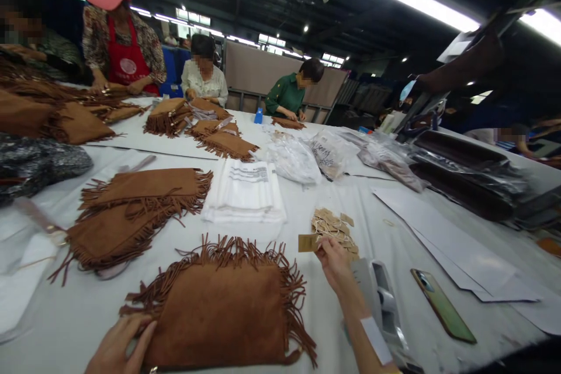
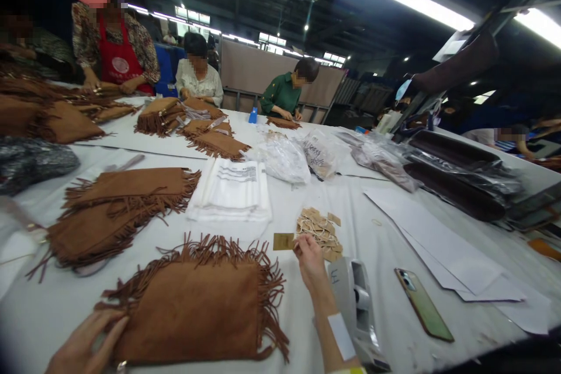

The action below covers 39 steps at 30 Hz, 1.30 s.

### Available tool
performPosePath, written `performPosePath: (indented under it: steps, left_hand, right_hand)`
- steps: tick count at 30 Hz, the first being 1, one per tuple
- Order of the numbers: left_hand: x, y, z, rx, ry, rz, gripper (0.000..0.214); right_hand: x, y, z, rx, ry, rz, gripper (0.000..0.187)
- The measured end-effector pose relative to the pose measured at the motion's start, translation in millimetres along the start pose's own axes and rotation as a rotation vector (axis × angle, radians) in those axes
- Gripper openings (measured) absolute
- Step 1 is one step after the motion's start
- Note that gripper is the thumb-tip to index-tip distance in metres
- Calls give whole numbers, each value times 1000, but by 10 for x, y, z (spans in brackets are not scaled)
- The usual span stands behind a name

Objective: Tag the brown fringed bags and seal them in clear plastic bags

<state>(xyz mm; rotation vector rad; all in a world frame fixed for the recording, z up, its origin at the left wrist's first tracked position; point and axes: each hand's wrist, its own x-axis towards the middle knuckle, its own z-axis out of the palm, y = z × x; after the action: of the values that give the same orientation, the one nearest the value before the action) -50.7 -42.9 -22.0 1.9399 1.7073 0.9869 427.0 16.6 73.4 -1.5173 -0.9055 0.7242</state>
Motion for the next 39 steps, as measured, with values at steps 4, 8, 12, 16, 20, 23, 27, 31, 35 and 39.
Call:
performPosePath:
  steps: [4, 8, 12, 16, 20, 23, 27, 31, 35, 39]
  left_hand:
    - [53, 475, -77, -126, 60, -104, 32]
    - [81, 1060, -134, -354, -118, -186, 33]
    - [49, 1386, 18, -619, -339, -331, 42]
    - [-22, 1460, 264, -893, -437, -482, 59]
    - [-49, 1427, 268, -849, -372, -418, 37]
    - [-73, 1376, 128, -725, -322, -390, 35]
    - [-187, 1320, -57, -579, -390, -279, 29]
    - [-352, 1265, -153, -606, -400, -277, 24]
    - [-483, 1152, -252, -588, -328, -387, 25]
    - [-511, 958, -383, -456, -277, -331, 26]
  right_hand:
    - [-510, -268, 415, 322, -212, 191, 32]
    - [-963, -409, 840, 544, -349, 418, 30]
    - [-1324, -439, 1218, 715, -389, 544, 30]
    - [-1609, -425, 1512, 783, -394, 541, 31]
    - [-1741, -376, 1555, 694, -412, 475, 33]
    - [-1756, -329, 1395, 300, -393, 281, 32]
    - [-1833, -314, 1245, -265, -396, -286, 29]
    - [-2040, -299, 1405, -264, -840, -480, 29]
    - [-2198, -250, 1604, -274, -974, -479, 24]
    - [-2176, -253, 1721, -352, -990, -581, 25]
